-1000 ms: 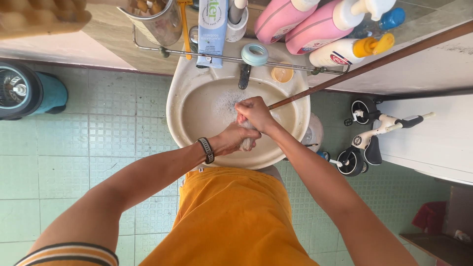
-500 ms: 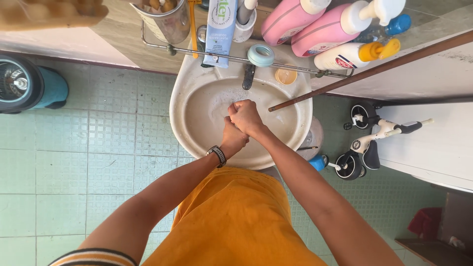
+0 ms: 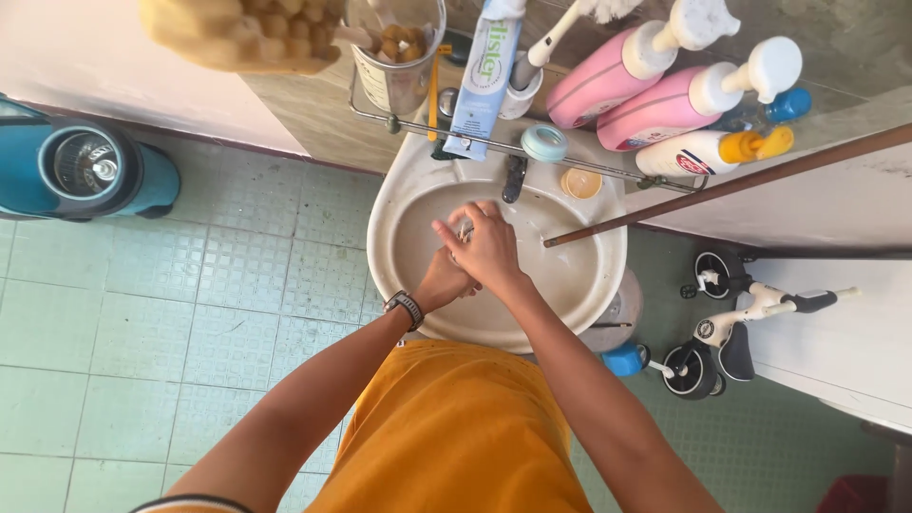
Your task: Washing and wringing a cleaning rag in a bathroom sink.
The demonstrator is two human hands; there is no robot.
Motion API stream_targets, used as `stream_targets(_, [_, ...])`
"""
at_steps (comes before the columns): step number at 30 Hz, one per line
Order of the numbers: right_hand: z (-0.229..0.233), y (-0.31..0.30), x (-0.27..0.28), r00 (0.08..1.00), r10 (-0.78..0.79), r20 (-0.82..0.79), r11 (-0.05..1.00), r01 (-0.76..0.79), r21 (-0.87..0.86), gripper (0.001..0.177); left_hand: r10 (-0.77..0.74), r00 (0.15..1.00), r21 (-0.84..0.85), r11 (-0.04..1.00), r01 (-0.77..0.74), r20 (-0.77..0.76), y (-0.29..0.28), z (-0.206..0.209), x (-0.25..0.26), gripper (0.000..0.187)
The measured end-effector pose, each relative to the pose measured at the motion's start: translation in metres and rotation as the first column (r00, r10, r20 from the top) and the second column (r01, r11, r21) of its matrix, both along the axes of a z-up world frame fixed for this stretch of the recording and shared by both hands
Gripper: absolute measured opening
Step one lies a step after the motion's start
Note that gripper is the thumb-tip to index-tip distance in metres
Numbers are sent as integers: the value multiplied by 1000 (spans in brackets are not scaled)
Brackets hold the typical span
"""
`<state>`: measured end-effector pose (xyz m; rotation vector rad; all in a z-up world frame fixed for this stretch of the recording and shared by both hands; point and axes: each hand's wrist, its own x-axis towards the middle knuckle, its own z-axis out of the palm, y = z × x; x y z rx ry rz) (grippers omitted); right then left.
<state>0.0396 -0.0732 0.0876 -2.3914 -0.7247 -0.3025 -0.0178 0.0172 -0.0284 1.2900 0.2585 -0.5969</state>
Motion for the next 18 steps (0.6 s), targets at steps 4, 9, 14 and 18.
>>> stream_targets(4, [89,30,14,953,45,-300,980,17,200,34,49,999,117,992,-46,-16,26,39,-11,62])
stream_targets(9, [137,65,73,977,-134,-167,952,80,-296,23,-39,994,317,948,4,102,32,60,-23,68])
stream_targets(14, [80,71,123,999,-22,34,865,36,-501,10,107,987,247,960,-134,117,34,52,-30,70])
stream_targets(18, [83,83,138,995,-93,-48,743,37,-668,11,144,985,224,961,-163,96,38,58,-33,67])
